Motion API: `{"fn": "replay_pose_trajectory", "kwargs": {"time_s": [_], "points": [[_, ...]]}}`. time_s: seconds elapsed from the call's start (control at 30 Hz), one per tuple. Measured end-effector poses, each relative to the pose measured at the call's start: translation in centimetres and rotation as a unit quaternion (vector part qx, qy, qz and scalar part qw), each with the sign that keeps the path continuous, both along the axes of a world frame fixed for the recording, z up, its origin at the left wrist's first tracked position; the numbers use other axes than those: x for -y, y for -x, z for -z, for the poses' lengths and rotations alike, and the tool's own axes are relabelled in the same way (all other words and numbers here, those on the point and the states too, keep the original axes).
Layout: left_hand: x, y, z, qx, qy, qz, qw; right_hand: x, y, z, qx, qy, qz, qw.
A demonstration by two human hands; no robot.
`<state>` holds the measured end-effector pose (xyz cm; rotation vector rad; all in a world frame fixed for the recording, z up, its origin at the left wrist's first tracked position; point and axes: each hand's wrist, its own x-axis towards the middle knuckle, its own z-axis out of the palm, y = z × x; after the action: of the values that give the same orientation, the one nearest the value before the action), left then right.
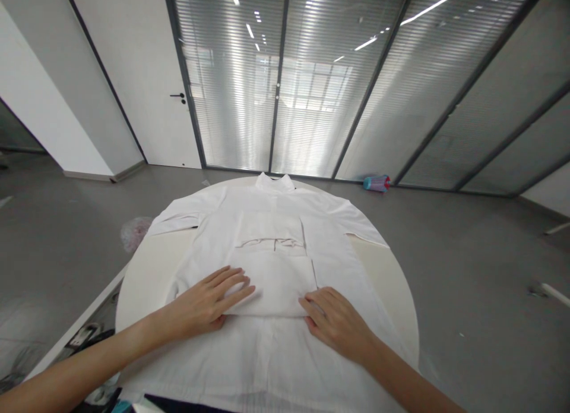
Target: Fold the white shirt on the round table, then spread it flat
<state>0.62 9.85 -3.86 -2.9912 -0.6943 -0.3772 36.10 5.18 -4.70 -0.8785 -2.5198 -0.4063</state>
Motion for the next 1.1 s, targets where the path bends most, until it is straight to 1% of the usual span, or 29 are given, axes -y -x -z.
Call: {"fn": "replay_pose_trajectory", "kwargs": {"time_s": [0.13,0.23,0.3,0.4,0.47,0.53,0.6,0.67,0.73,0.8,0.9,0.97,1.0,1.03,1.07,1.1], "points": [[-0.8,0.5,1.0,0.034,-0.026,0.004,0.999,-0.1,0.1,-0.5,-0.042,-0.004,0.001,0.999],[-1.8,1.2,1.8,0.087,-0.028,0.004,0.996,-0.4,-0.3,-0.9,-0.094,0.023,0.002,0.995],[-2.4,1.5,1.9,0.128,-0.004,-0.009,0.992,-1.0,-1.1,-1.1,-0.111,0.062,-0.012,0.992],[-3.3,1.3,1.3,0.186,0.058,-0.045,0.980,-2.8,-2.7,-0.9,-0.084,0.135,-0.011,0.987],[-4.1,0.7,0.7,0.223,0.089,-0.069,0.968,-4.5,-3.4,-0.6,-0.065,0.167,0.013,0.984],[-5.1,-0.1,0.3,0.264,0.098,-0.097,0.955,-6.5,-3.7,-0.5,-0.064,0.183,0.024,0.981],[-6.4,-1.1,0.3,0.310,0.106,-0.140,0.934,-8.4,-3.5,-0.4,-0.066,0.193,0.008,0.979],[-7.9,-1.9,0.6,0.349,0.136,-0.188,0.908,-10.1,-3.0,-0.3,-0.074,0.203,-0.016,0.976],[-9.2,-2.2,0.9,0.360,0.183,-0.200,0.893,-11.4,-2.5,-0.1,-0.096,0.221,-0.024,0.970],[-10.2,-2.1,1.0,0.330,0.229,-0.166,0.901,-12.3,-2.2,0.1,-0.131,0.257,-0.023,0.957],[-11.0,-1.2,0.8,0.243,0.275,-0.106,0.924,-13.1,-2.4,0.4,-0.176,0.331,-0.056,0.926],[-11.4,-0.7,0.8,0.224,0.288,-0.106,0.925,-13.6,-2.6,0.5,-0.202,0.381,-0.059,0.900],[-11.7,-0.7,1.0,0.236,0.294,-0.122,0.918,-13.9,-2.6,0.5,-0.220,0.405,-0.033,0.887],[-12.0,-0.9,1.2,0.260,0.304,-0.145,0.905,-14.4,-2.5,0.4,-0.243,0.423,0.009,0.873],[-12.6,-1.2,1.4,0.291,0.321,-0.171,0.885,-15.0,-2.3,0.3,-0.268,0.434,0.056,0.858],[-13.2,-1.6,1.5,0.324,0.343,-0.197,0.859,-15.8,-2.0,0.2,-0.293,0.440,0.101,0.843]]}}
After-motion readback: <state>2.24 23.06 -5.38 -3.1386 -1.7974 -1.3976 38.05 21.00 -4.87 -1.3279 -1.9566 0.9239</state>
